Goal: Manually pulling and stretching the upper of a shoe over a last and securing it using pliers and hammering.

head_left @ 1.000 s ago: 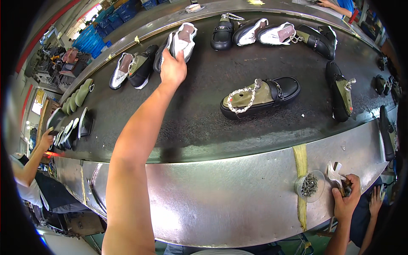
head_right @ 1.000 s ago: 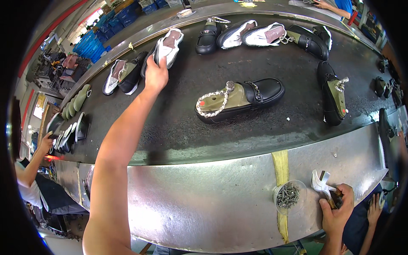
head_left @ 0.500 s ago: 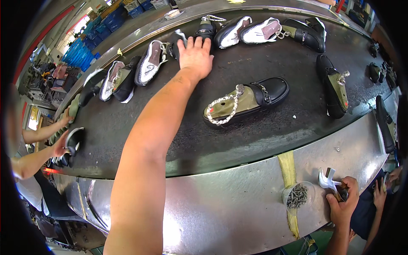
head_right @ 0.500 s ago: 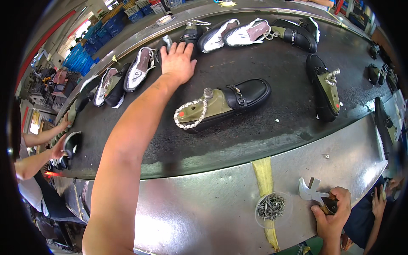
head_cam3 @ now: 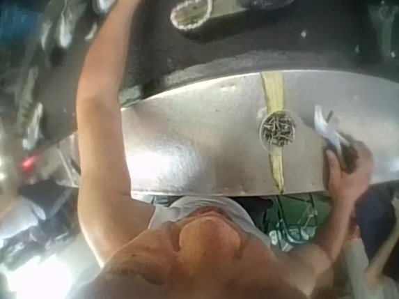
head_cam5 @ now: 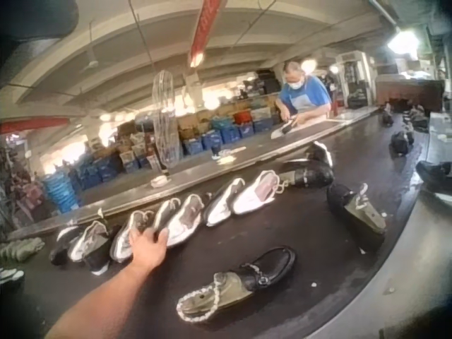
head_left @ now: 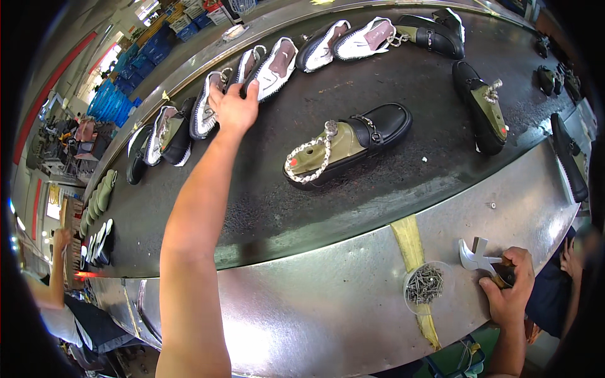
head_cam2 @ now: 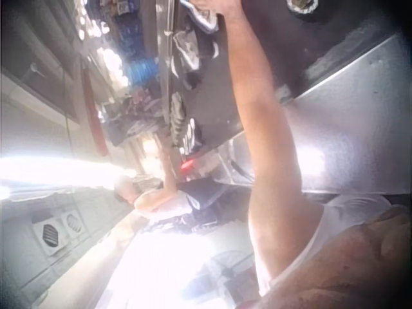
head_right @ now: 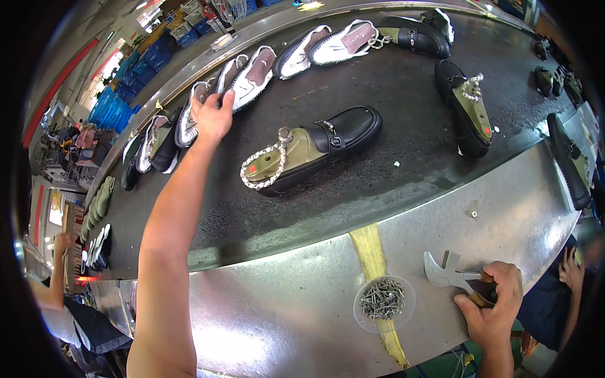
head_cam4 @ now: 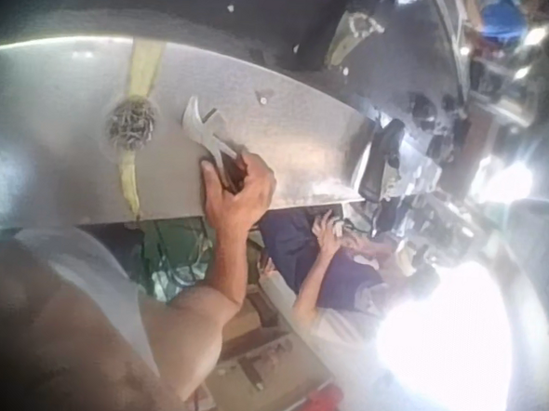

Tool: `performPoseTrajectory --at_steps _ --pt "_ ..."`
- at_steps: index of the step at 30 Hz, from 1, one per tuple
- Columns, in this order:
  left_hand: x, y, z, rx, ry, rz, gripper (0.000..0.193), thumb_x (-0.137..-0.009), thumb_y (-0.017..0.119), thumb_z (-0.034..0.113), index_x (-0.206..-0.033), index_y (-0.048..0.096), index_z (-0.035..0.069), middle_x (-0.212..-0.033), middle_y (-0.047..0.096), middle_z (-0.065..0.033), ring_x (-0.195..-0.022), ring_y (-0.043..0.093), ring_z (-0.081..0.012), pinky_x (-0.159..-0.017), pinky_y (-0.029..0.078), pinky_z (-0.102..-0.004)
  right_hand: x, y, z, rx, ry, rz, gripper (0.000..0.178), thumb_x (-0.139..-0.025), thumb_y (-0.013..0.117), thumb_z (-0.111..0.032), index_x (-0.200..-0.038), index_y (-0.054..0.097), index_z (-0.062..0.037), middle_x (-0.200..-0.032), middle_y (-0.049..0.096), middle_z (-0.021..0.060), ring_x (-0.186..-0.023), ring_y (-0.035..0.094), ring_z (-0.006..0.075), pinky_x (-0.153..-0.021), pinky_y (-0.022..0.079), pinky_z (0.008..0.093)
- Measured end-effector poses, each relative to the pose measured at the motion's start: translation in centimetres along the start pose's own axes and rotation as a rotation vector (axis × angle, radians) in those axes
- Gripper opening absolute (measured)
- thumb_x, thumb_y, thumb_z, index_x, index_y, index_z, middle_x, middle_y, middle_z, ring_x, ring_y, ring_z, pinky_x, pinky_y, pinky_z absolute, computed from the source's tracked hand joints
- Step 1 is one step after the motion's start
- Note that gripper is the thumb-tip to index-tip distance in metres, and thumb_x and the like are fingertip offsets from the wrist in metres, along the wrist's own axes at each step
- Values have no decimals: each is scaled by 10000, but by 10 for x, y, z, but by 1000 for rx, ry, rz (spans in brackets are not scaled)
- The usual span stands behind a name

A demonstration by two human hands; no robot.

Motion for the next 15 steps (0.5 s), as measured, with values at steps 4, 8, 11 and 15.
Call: performPoseTrajectory --at_steps 4,8,11,15 --pt "-16 -2 -5 143 -169 -305 860 -837 596 715 -1334 613 13 -1506 363 -327 -1422 355 -403 -1161 311 -413 2 -1 -5 22 24 -10 557 -652 833 -265 -1078 565 -26 -923 555 133 -795 534 285 -701 436 378" --pt "-6 -23 2 54 -102 -451 893 -844 574 728 -1250 633 -65 -1368 535 -310 -1319 482 -395 -1102 394 -421 4 0 -11 16 56 -1 538 -649 839 -212 -1075 570 -25 -953 583 142 -844 566 312 -749 458 396" --pt "33 -63 2 -91 -28 -469 882 -860 568 710 -1288 606 -60 -1362 549 -295 -1316 484 -392 -1110 392 -411 2 2 -18 5 76 -3 508 -640 841 -148 -1056 578 -24 -979 604 150 -880 587 334 -786 477 411" --pt "107 -147 -30 11 -1 -597 784 -866 596 672 -1210 656 -31 -1311 551 -296 -1256 515 -413 -1062 419 -435 5 0 -26 0 69 -2 465 -674 840 -153 -1052 602 -23 -990 623 147 -913 602 346 -815 488 422"
Point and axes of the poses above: each hand's wrist, its own x-axis away from the middle knuckle, its own y-axis out of the palm, z = x × y, the point moved 4 cm from there along -x, towards the middle knuckle
